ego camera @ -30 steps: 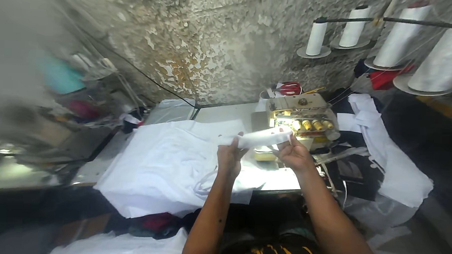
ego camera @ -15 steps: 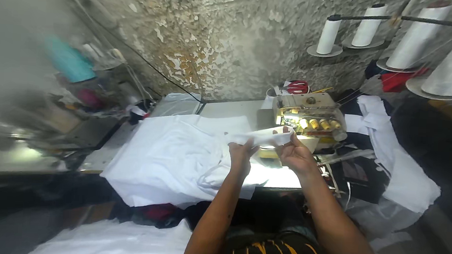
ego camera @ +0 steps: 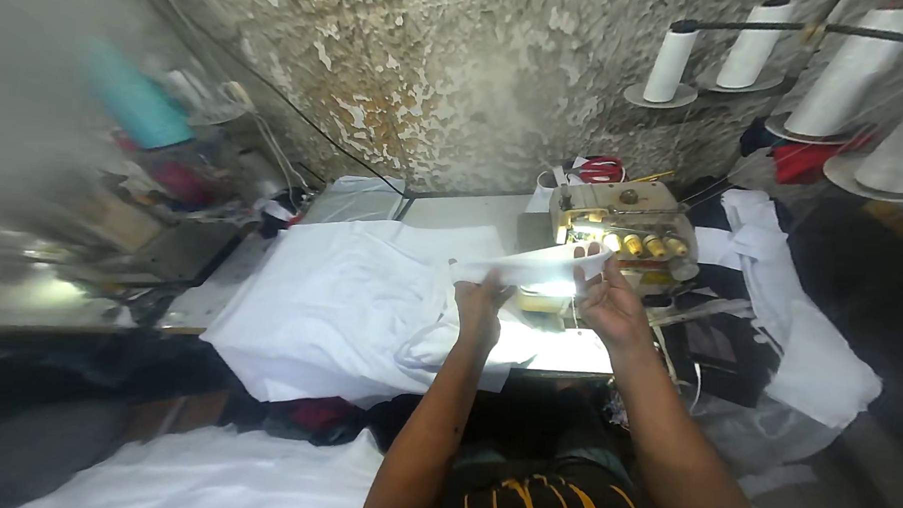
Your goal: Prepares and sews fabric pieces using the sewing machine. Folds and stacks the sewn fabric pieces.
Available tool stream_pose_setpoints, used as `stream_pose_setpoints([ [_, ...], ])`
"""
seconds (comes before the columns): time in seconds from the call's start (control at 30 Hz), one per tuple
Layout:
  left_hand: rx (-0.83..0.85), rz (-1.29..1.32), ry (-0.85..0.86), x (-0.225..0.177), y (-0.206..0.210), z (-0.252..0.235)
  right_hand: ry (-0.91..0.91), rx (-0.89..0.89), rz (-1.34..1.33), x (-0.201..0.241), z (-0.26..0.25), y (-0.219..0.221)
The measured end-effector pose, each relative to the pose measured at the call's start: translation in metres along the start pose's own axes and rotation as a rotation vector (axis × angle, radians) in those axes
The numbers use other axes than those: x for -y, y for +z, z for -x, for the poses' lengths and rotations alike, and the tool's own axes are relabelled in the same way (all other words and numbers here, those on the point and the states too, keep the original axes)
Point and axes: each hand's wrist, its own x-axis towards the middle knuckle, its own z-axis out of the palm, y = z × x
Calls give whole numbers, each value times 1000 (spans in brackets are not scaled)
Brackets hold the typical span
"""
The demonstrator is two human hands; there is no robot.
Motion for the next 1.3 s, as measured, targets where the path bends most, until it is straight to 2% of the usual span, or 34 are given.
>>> stream_pose_setpoints([
  [0.13,17,82,-66,-5,1,0,25,-55,125,0,-3,-4],
  [0.23,27,25,-68,-9,0,1,19,-149,208,4,-2,-2],
  [0.53,-86,-99,-119,-7,3,0,-51,-181,134,0,0,0],
  [0.6,-32,-104,-137,-9,-2,-4,-55,-208,94,1,0,1],
  [0.67,91,-12,-127,-17,-10,-13,-42,-209,53,4,1,0],
  [0.73,303,113,-89,-37,-18,-15,-2,-78,26,12,6,-7],
  [0.77,429,164,-51,-52,-21,-11,21,58,32,17,7,-12],
  [0.83,731,197,-8,-78,-30,1,72,446,121,32,7,-25],
  [0.9,1014,44,-45,-99,-42,23,53,694,345,52,12,-22],
  [0.97,1304,-294,-231,-119,-53,41,-25,874,700,76,25,-8],
  [1.0,1362,-494,-394,-125,-56,47,-62,936,911,88,33,3],
  [1.03,1351,-707,-526,-126,-58,52,-51,1025,1113,97,40,13],
  [1.1,1269,-1016,-656,-117,-68,57,63,1187,1399,103,52,29],
  [1.2,1262,-1124,-600,-96,-91,55,142,1313,1546,89,68,34],
  [1.3,1210,-1038,-506,-91,-105,54,142,1207,1566,90,70,25],
])
